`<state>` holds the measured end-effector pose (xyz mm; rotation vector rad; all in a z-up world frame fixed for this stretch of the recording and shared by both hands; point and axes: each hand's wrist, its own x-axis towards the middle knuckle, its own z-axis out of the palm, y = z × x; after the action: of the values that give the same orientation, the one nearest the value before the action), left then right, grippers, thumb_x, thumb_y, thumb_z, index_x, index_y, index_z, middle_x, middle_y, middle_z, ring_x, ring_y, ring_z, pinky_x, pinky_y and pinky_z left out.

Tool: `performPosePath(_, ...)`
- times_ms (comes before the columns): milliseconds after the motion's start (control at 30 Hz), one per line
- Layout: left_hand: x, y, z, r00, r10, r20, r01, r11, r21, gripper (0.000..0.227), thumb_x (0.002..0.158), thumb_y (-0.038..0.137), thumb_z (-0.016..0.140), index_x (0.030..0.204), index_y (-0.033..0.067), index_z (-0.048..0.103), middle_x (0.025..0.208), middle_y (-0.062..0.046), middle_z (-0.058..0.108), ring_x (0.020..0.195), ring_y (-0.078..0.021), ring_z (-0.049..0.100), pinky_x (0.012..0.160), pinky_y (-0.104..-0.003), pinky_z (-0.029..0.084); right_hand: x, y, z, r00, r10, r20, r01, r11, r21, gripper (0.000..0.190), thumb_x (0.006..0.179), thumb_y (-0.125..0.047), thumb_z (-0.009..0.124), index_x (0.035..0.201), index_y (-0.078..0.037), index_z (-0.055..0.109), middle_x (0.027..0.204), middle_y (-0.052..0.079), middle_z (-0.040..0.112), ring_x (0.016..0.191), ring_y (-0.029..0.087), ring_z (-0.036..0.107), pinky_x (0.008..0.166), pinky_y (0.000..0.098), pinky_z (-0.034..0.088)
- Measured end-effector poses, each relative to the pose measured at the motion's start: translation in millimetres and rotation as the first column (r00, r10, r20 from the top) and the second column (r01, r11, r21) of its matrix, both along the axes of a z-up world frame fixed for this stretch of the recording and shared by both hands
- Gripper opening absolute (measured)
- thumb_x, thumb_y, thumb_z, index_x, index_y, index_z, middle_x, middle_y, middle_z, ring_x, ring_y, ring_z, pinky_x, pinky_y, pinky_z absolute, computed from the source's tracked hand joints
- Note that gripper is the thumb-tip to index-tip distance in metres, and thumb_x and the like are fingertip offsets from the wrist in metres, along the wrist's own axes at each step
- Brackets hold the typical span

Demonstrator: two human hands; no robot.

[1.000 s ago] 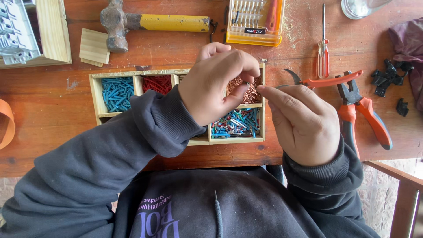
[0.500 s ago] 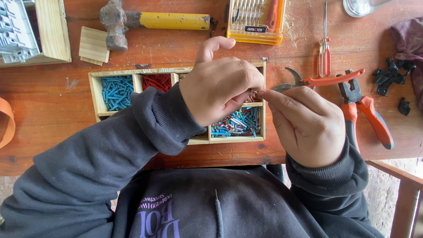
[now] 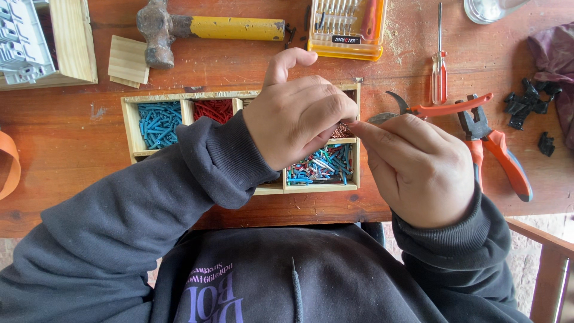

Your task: The person selects small metal pins and copper wire from a compartmentalized wooden box. They use pliers to cut and bend the wire, then wrap it around the pins to form small components. The process is repeated multiple times with different pins and wire lengths.

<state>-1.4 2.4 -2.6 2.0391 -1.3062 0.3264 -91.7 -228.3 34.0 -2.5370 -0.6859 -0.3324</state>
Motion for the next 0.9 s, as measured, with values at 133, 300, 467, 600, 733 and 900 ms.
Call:
performPosePath(133, 1, -3, -3, 1.0, -0.008, -0.003, 0.008, 1.0, -0.011, 0.018, 0.113, -0.002, 0.057, 0.115, 0.0154, 0.06, 0.086, 0.003, 0.061, 0.077, -0.0228, 0.064, 0.119, -0.056, 0.033, 2, 2, 4, 0.999, 0.009, 0.041, -0.007, 0.998, -0.062, 0.028, 0.107, 0.013, 0.068, 0.124, -0.004, 0.084, 0.107, 0.008, 0.072, 0.081, 0.025, 0.069, 0.072, 0.0387, 0.056)
performPosePath(300, 2, -7, -9, 0.994, -0.016, -0.109, 0.017, 1.0, 0.012, 0.016, 0.103, 0.002, 0.062, 0.112, 0.0151, 0.058, 0.084, 0.004, 0.062, 0.077, -0.0254, 0.063, 0.12, -0.059, 0.03, -4, 7, 6, 0.993, -0.037, 0.116, 0.069, 0.957, -0.284, 0.033, 0.106, 0.001, 0.069, 0.13, -0.015, 0.085, 0.099, 0.002, 0.065, 0.074, 0.025, 0.06, 0.065, 0.0376, 0.052)
performPosePath(467, 1, -7, -14, 0.982, -0.027, -0.187, 0.022, 0.999, -0.03, 0.028, 0.094, -0.004, 0.065, 0.111, 0.0168, 0.058, 0.086, 0.008, 0.064, 0.078, -0.0223, 0.065, 0.12, -0.059, 0.03, -6, 9, 6, 0.989, -0.046, 0.139, 0.086, 0.951, -0.298, 0.029, 0.112, -0.001, 0.067, 0.131, -0.013, 0.085, 0.098, 0.0, 0.065, 0.075, 0.022, 0.06, 0.067, 0.0353, 0.053)
performPosePath(600, -2, -10, -15, 0.984, -0.039, -0.172, 0.032, 0.998, -0.046, 0.021, 0.097, -0.003, 0.06, 0.108, 0.0141, 0.057, 0.09, 0.006, 0.065, 0.077, -0.024, 0.064, 0.12, -0.061, 0.03, -5, 8, 5, 0.995, -0.055, 0.083, 0.072, 0.973, -0.221, 0.029, 0.107, 0.004, 0.068, 0.129, -0.008, 0.084, 0.103, 0.004, 0.071, 0.078, 0.024, 0.068, 0.068, 0.0363, 0.055)
performPosePath(733, -5, -11, -13, 0.988, -0.019, -0.153, 0.011, 0.999, -0.049, 0.017, 0.1, -0.001, 0.058, 0.107, 0.0138, 0.057, 0.09, 0.006, 0.066, 0.078, -0.0246, 0.065, 0.12, -0.061, 0.028, -5, 7, 3, 0.995, -0.057, 0.086, 0.077, 0.968, -0.239, 0.029, 0.108, 0.001, 0.069, 0.131, -0.009, 0.084, 0.101, 0.002, 0.07, 0.08, 0.022, 0.069, 0.067, 0.0357, 0.055)
performPosePath(900, -2, -13, -10, 0.991, 0.073, -0.11, -0.065, 0.995, 0.072, 0.034, 0.101, 0.006, 0.068, 0.129, 0.019, 0.053, 0.098, 0.014, 0.073, 0.102, -0.0233, 0.075, 0.122, -0.064, 0.025, 0, 8, -3, 0.992, -0.082, 0.094, 0.099, 0.974, -0.205, 0.024, 0.111, -0.002, 0.072, 0.13, -0.01, 0.085, 0.102, 0.003, 0.072, 0.08, 0.024, 0.07, 0.068, 0.0359, 0.056)
